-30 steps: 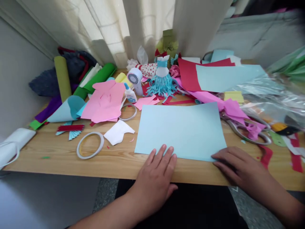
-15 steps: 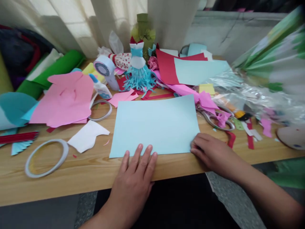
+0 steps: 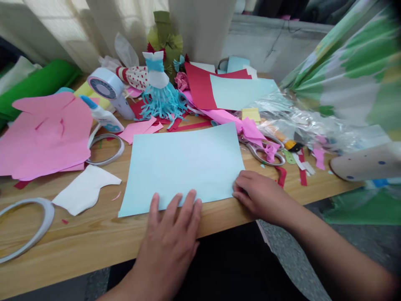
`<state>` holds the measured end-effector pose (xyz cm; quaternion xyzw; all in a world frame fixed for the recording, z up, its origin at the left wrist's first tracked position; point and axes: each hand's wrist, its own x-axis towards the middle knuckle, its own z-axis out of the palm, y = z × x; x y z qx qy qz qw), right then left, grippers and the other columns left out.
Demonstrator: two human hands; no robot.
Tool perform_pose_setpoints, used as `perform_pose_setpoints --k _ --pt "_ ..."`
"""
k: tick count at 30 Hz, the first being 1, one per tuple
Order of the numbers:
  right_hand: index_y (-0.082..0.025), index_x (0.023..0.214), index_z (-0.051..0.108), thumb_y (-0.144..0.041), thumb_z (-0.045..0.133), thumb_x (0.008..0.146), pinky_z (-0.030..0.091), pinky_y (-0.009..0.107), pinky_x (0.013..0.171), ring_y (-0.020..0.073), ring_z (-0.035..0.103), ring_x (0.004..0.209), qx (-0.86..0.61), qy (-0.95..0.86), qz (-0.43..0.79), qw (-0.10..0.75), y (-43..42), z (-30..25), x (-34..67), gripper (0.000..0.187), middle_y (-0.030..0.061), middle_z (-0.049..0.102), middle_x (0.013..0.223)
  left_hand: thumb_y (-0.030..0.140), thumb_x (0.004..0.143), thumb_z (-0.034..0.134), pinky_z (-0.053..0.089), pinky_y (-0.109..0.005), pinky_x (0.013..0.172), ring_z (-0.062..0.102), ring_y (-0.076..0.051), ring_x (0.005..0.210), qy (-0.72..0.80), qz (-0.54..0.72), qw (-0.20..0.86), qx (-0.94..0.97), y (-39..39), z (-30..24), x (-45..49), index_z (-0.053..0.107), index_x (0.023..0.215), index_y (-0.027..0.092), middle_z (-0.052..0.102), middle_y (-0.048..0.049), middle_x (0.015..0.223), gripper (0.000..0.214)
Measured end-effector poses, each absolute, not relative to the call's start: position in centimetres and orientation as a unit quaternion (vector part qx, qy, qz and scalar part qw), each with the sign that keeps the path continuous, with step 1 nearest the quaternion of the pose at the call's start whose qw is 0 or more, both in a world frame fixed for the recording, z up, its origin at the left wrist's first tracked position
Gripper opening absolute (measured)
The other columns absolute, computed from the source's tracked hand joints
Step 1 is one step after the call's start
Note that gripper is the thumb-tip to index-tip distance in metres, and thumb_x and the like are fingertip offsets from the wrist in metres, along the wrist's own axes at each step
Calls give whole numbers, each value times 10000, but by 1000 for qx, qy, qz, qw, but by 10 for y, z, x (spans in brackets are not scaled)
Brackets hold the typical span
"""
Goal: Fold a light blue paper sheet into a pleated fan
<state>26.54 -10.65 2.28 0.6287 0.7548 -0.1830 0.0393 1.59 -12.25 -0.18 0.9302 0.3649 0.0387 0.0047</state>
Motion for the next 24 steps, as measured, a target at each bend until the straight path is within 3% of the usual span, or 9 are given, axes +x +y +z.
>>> perform_pose_setpoints --k 4,8,10,13,16,20,24 --pt "-178 713 541 -192 531 826 371 275 662 169 517 758 629 756 -180 29 -106 23 265 114 29 541 798 454 860 504 311 -547 1060 261 -307 1354 301 42 26 952 -119 -6 36 330 1415 178 270 -34 1517 643" --pt "-177 681 534 -183 552 813 374 275 648 163 515 736 632 755 -178 11 -104 22 266 133 22 539 768 412 907 409 329 -713 940 253 -367 1347 303 20 29 952 -116 -10 53 282 1430 239 237 4 1523 565" --pt "-172 684 543 -173 570 803 386 279 649 164 514 729 626 761 -173 -10 -108 19 267 122 22 540 751 346 925 366 331 -745 901 275 -385 1334 307 20 22 951 -115 -11 57 314 1416 243 265 2 1512 505" --pt "-157 781 601 -179 585 810 408 334 726 203 519 816 629 767 -71 -110 -124 12 266 40 60 575 845 305 927 346 340 -752 883 309 -401 1315 308 27 15 951 -115 -11 59 365 1394 238 305 -8 1495 472" --pt "-176 981 645 -161 578 828 385 417 825 245 494 930 615 752 58 -229 -150 1 258 168 89 573 998 310 928 342 339 -750 886 318 -404 1312 310 36 8 950 -115 -12 59 385 1385 245 323 -6 1486 464" --pt "-244 1195 596 -232 575 850 370 445 817 256 469 926 620 754 52 -209 -172 -12 243 346 93 559 1044 320 925 346 331 -748 890 319 -402 1313 314 42 5 948 -115 -12 61 421 1364 248 342 0 1475 451" --pt "-276 1187 611 -321 549 867 349 425 769 238 451 851 656 734 43 -172 -173 -14 242 329 83 567 976 326 914 372 329 -748 883 337 -410 1302 315 43 6 948 -114 -12 62 436 1355 259 364 -6 1464 450"
